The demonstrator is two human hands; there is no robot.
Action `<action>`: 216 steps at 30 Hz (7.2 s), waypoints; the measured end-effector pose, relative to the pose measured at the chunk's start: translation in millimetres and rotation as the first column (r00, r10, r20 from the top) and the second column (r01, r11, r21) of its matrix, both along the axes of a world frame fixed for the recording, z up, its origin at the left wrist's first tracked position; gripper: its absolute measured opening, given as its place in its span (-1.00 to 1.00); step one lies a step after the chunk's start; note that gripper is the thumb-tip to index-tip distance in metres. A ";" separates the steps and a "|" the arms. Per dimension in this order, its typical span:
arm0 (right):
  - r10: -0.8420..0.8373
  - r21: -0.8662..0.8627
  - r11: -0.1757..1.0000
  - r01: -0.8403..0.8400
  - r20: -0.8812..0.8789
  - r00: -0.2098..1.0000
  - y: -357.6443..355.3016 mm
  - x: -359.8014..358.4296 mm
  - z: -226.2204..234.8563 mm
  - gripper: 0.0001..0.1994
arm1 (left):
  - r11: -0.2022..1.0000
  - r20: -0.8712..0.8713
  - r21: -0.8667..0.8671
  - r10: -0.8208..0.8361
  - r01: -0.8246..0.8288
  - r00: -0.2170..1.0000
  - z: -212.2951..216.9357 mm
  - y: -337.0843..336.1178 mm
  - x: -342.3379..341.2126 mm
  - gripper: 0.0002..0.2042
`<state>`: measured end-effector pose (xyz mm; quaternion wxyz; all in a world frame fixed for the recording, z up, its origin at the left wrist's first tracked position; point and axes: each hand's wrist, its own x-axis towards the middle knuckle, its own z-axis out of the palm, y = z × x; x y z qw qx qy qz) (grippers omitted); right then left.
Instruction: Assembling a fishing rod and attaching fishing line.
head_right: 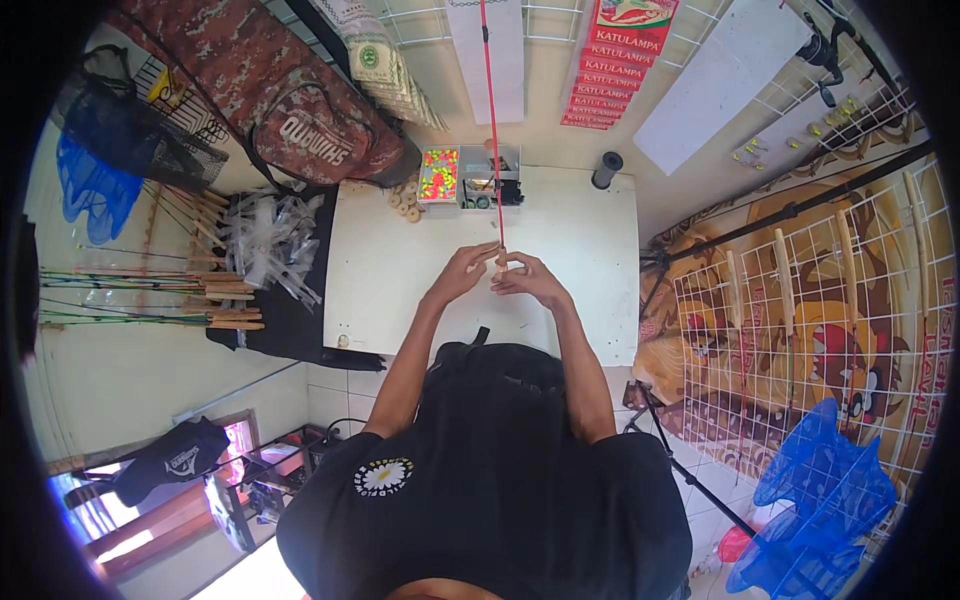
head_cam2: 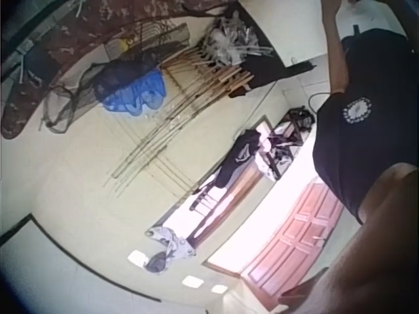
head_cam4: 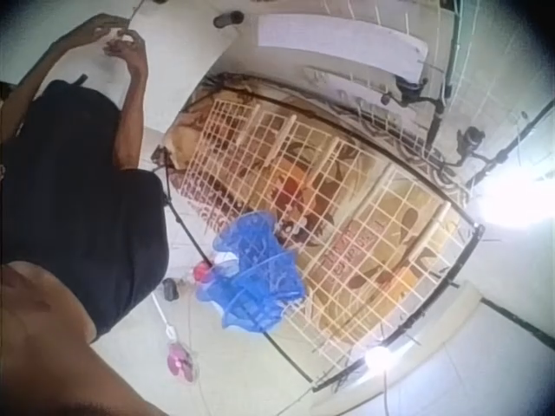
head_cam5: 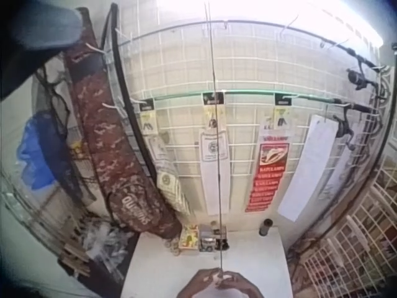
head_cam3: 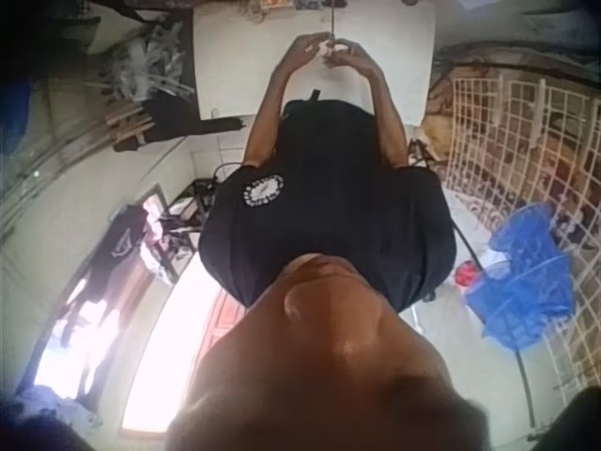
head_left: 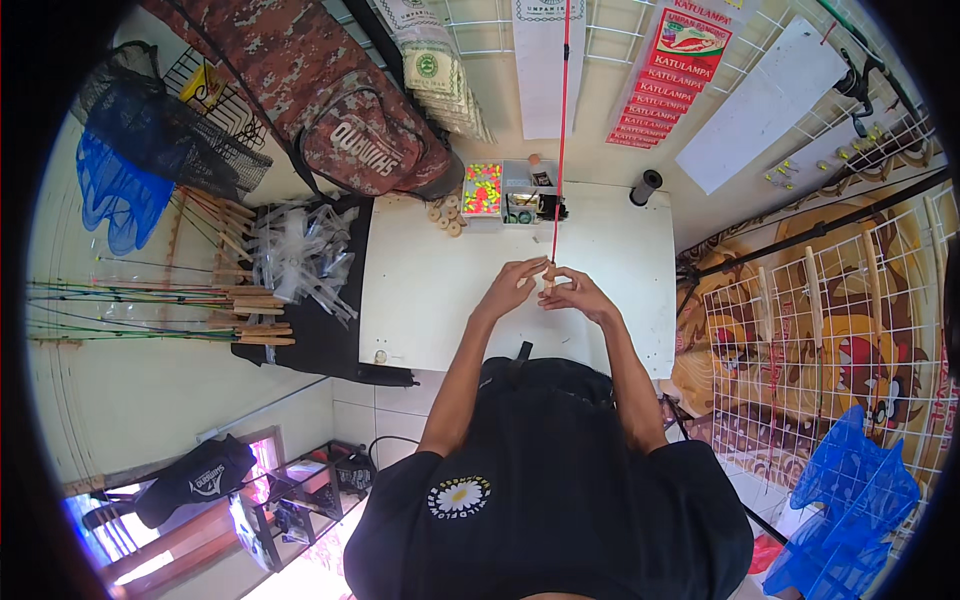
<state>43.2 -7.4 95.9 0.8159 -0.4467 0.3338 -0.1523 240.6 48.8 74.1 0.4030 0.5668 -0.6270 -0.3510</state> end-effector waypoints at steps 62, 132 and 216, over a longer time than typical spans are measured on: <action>-0.327 0.125 0.939 0.319 0.051 0.944 26.9 15.5 -9.9 -0.74 | 0.962 -0.509 0.123 0.271 -0.242 0.817 -21.3 27.2 -48.2 -0.89; -0.131 -0.433 0.890 -0.145 -0.546 0.827 27.2 -30.9 31.1 -0.37 | 1.000 -0.257 0.031 0.005 0.003 0.966 96.4 -6.9 -49.9 -0.80; -0.428 -0.742 0.420 0.523 0.346 0.835 0.3 -31.6 235.3 -0.77 | 0.990 -0.071 0.022 0.143 -0.142 0.987 94.4 67.1 -81.9 -0.73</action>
